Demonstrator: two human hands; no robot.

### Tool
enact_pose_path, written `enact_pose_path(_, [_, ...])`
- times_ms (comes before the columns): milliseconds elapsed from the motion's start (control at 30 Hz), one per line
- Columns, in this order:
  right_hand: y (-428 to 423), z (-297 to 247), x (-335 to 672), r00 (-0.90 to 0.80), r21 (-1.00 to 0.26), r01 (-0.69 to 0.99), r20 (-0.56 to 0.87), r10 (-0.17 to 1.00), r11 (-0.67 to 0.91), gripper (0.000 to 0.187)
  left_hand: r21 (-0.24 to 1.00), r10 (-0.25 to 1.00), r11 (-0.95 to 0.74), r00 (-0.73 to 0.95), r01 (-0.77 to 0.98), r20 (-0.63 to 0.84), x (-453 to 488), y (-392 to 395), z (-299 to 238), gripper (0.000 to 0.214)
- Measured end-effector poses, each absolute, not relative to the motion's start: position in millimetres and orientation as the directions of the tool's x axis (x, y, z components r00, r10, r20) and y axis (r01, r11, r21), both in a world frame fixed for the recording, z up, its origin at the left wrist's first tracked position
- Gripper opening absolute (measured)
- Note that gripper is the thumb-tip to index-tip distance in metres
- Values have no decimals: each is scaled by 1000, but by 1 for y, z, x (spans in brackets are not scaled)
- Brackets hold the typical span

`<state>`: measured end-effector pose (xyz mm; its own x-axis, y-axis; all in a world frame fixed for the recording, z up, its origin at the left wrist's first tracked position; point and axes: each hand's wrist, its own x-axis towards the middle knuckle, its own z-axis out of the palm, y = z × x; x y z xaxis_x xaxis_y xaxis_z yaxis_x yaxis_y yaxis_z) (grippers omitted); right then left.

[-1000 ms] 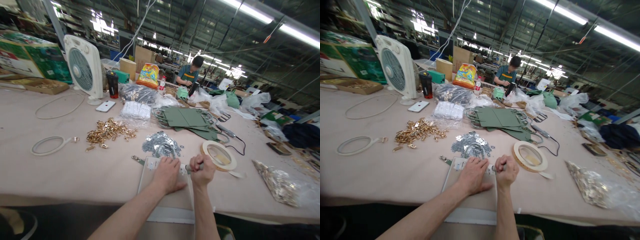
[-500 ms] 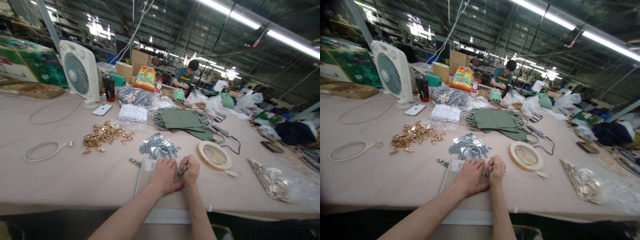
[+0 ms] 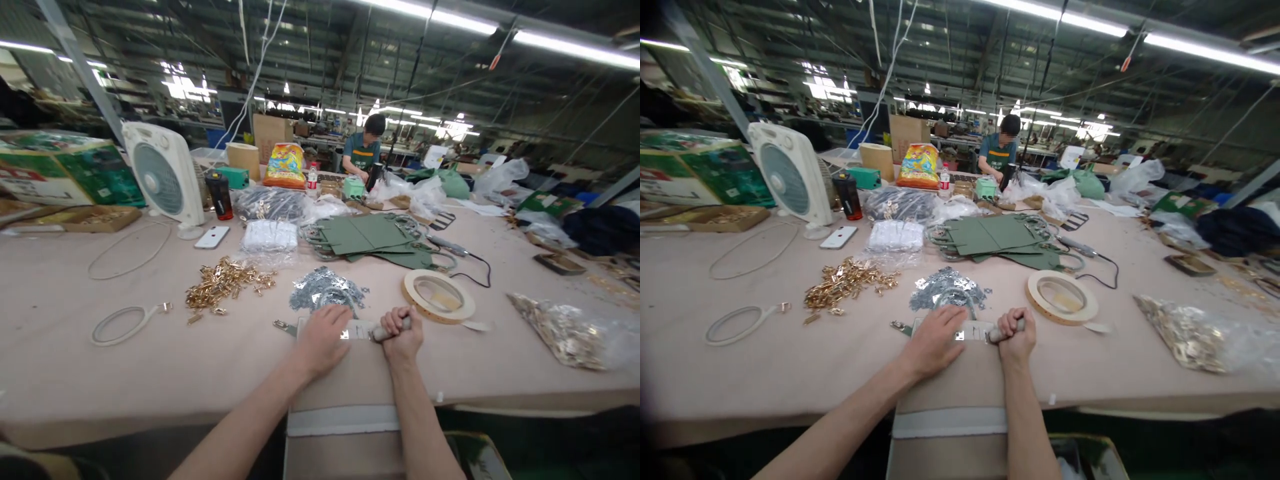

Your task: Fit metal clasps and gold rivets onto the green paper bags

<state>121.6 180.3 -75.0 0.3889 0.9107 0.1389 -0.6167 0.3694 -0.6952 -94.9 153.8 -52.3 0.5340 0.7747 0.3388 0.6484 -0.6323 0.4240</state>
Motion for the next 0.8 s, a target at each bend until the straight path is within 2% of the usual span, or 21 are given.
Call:
enact_pose_path(133, [182, -77, 122, 384, -693, -622, 135, 913, 364, 38, 457, 811, -586, 474, 670, 344, -112, 148, -50, 39])
enact_pose_path(267, [179, -79, 123, 373, -696, -613, 161, 914, 373, 37, 516, 839, -543, 406, 663, 361, -109, 141, -62, 22])
enact_pose_path(467, [174, -78, 123, 339, -693, -618, 192, 921, 372, 31, 580, 875, -481, 321, 657, 362, -104, 142, -69, 19])
enact_pose_path(600, [169, -62, 112, 314, -738, -570, 209, 926, 360, 30, 611, 901, -433, 294, 663, 320, -103, 145, -67, 21])
enact_pose_path(800, [163, -39, 69, 290, -755, -489, 332, 898, 437, 38, 613, 899, -436, 285, 658, 334, -104, 146, -69, 18])
